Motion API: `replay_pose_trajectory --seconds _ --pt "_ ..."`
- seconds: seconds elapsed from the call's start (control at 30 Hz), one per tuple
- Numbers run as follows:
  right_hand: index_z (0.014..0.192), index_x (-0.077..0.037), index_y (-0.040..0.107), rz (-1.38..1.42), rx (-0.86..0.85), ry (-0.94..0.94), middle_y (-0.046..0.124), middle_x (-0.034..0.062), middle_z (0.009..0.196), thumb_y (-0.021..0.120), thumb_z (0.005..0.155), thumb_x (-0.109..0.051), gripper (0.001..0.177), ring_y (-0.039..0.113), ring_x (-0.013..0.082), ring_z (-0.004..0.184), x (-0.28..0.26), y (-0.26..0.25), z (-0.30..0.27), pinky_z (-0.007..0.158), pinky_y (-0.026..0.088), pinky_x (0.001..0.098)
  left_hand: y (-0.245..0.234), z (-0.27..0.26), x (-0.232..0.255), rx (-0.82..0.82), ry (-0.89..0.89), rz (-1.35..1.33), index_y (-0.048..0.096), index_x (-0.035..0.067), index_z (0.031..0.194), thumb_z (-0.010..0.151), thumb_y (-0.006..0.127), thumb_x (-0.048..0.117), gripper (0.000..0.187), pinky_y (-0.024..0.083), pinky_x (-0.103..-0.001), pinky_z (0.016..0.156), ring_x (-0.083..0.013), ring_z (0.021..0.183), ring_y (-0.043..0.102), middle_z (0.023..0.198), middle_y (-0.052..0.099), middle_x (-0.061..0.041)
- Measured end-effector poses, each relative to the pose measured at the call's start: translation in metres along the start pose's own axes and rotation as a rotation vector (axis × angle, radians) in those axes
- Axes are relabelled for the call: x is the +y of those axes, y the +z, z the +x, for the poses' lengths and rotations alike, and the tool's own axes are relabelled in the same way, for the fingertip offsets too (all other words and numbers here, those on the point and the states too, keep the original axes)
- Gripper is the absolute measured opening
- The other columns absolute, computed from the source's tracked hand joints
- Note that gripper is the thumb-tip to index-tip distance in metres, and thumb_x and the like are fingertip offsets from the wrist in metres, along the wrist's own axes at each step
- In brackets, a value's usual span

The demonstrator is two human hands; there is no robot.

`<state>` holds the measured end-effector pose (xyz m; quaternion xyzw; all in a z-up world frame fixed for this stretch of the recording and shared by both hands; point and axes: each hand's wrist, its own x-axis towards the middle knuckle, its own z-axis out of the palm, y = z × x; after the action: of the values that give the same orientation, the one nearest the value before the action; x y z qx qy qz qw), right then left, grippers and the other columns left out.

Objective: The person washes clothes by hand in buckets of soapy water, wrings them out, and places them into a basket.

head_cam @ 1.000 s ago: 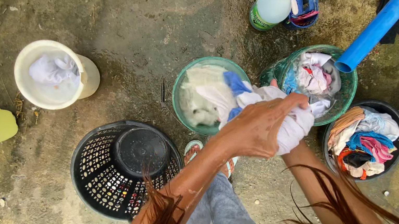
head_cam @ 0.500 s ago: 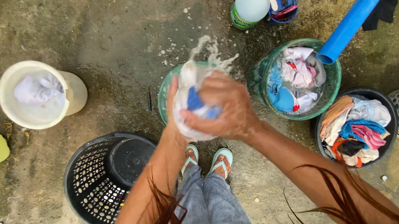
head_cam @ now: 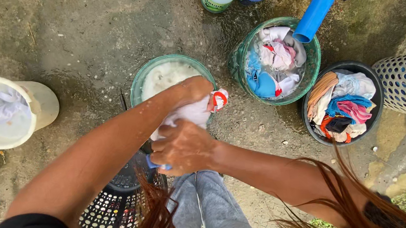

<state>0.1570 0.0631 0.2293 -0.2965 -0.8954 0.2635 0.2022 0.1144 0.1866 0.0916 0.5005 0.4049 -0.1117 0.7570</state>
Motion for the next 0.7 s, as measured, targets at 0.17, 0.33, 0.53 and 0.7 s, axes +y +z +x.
replay_pose_trajectory --seconds 0.17,0.33,0.53,0.7 --pt "0.078 -0.005 0.069 0.434 0.068 0.527 0.066 0.0049 0.073 0.071 0.078 -0.021 0.016 0.058 0.0169 0.073 0.065 -0.144 -0.059 0.071 0.049 0.031 0.01 -0.008 -0.017 -0.219 0.012 -0.718 0.071 0.011 0.11 0.106 0.048 0.04 0.037 0.058 -0.044 0.088 -0.0232 0.093 0.065 0.103 0.073 -0.007" --pt "0.103 -0.006 0.082 0.065 -0.248 1.211 0.061 0.0245 0.071 0.076 0.091 -0.029 0.027 0.049 0.0292 0.061 0.122 -0.253 -0.09 0.057 0.034 0.0422 -0.004 0.039 -0.09 0.33 -0.193 -0.553 0.065 0.015 0.119 0.097 0.044 0.032 0.034 0.053 -0.047 0.094 -0.0261 0.107 0.068 0.117 0.071 -0.006" --pt "0.13 -0.02 0.067 0.286 0.115 0.895 0.068 0.0042 0.122 0.071 0.095 -0.016 0.036 0.063 0.0146 0.107 0.252 -0.066 -0.154 0.091 0.051 0.0307 -0.027 0.109 -0.238 0.705 -0.386 0.165 0.071 0.015 0.12 0.094 0.056 0.032 0.035 0.05 -0.046 0.103 -0.0361 0.115 0.065 0.122 0.069 -0.016" --pt "0.147 0.007 0.043 0.249 0.085 0.782 0.051 0.0348 0.134 0.083 0.076 -0.013 0.084 0.049 0.0477 0.127 0.322 0.155 -0.209 0.099 0.042 0.0556 -0.058 0.127 -0.269 0.725 -0.44 0.362 0.072 0.015 0.12 0.097 0.051 0.025 0.032 0.052 -0.046 0.104 -0.0363 0.121 0.063 0.131 0.064 -0.016"
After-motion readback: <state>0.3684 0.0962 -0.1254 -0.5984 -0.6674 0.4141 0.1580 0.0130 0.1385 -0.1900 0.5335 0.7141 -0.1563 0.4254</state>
